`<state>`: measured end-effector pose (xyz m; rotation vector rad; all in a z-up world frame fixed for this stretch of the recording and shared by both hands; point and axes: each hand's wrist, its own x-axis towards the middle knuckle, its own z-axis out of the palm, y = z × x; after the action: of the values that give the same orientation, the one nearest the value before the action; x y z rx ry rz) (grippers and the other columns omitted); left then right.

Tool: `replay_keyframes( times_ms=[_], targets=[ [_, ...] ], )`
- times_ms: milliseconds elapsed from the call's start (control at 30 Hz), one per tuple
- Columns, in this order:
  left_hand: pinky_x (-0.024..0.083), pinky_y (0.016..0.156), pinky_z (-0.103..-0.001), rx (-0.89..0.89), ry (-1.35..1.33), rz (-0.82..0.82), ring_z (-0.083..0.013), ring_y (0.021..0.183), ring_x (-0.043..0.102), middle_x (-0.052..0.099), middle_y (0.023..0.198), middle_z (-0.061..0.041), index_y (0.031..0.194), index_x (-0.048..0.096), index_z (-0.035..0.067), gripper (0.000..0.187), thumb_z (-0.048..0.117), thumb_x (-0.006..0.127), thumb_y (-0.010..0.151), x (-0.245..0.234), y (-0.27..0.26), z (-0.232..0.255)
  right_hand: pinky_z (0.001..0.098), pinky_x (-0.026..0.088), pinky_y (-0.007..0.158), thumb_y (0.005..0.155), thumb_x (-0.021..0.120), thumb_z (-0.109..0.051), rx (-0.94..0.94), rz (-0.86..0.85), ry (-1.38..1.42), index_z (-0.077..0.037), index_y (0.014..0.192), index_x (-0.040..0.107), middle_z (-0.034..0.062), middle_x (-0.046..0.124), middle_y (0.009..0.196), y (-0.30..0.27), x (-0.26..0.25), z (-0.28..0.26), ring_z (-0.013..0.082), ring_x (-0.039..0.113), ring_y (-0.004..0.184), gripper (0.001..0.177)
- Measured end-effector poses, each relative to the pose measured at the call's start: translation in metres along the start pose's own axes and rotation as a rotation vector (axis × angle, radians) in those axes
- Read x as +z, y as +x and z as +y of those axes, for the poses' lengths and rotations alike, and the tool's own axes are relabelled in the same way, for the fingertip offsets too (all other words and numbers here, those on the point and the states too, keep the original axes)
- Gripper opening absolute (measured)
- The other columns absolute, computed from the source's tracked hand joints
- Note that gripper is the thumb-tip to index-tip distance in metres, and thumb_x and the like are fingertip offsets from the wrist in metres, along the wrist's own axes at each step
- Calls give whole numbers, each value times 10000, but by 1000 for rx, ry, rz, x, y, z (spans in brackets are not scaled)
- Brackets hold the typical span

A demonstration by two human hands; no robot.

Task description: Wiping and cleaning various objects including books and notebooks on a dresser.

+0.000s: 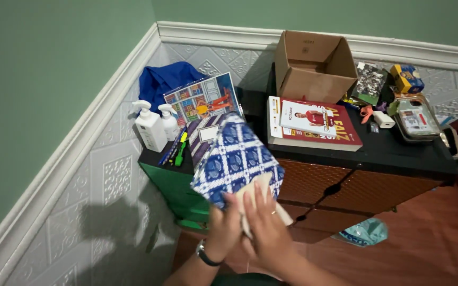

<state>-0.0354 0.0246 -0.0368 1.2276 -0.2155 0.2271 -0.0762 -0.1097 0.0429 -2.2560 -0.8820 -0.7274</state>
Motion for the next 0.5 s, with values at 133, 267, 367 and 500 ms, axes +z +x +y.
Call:
replay_keyframes(
  times_ms=[133, 267, 367, 500],
  targets=[
    [527, 931, -365, 255, 172, 118, -236, 1092, 648, 645, 1256, -140, 1330, 507, -56, 537, 419, 367, 1124, -4, 2, 22, 695, 148, 1185, 899, 545, -218, -62, -38, -25, 129, 1505, 333, 433, 242, 1569, -18, 26, 33, 638, 183, 1467, 730],
    [487, 624, -320, 112, 313, -25, -130, 682, 541, 607, 824, -31, 1070, 617, -1, 542, 489, 388, 1098, -20, -9, -10, 708, 109, 1241, 1005, 445, -210, 38, 77, -174, 93, 1531, 329, 353, 247, 1638, 39, -1, 49, 594, 211, 1534, 618],
    [455, 598, -331, 47, 349, -50, -129, 650, 505, 540, 744, -33, 924, 578, 5, 536, 483, 412, 1102, -31, -13, -60, 684, 141, 1218, 1004, 443, -187, 86, 87, -233, 27, 1531, 369, 328, 268, 1637, 63, -3, 32, 576, 250, 1505, 574],
    [483, 655, -354, 67, -20, -46, -138, 777, 588, 665, 908, -66, 1071, 609, -9, 549, 436, 290, 1038, -14, 11, 31, 647, 181, 1171, 978, 515, -245, -80, -57, -316, -108, 1508, 452, 257, 324, 1609, 36, 10, 10, 541, 293, 1445, 550]
  ],
)
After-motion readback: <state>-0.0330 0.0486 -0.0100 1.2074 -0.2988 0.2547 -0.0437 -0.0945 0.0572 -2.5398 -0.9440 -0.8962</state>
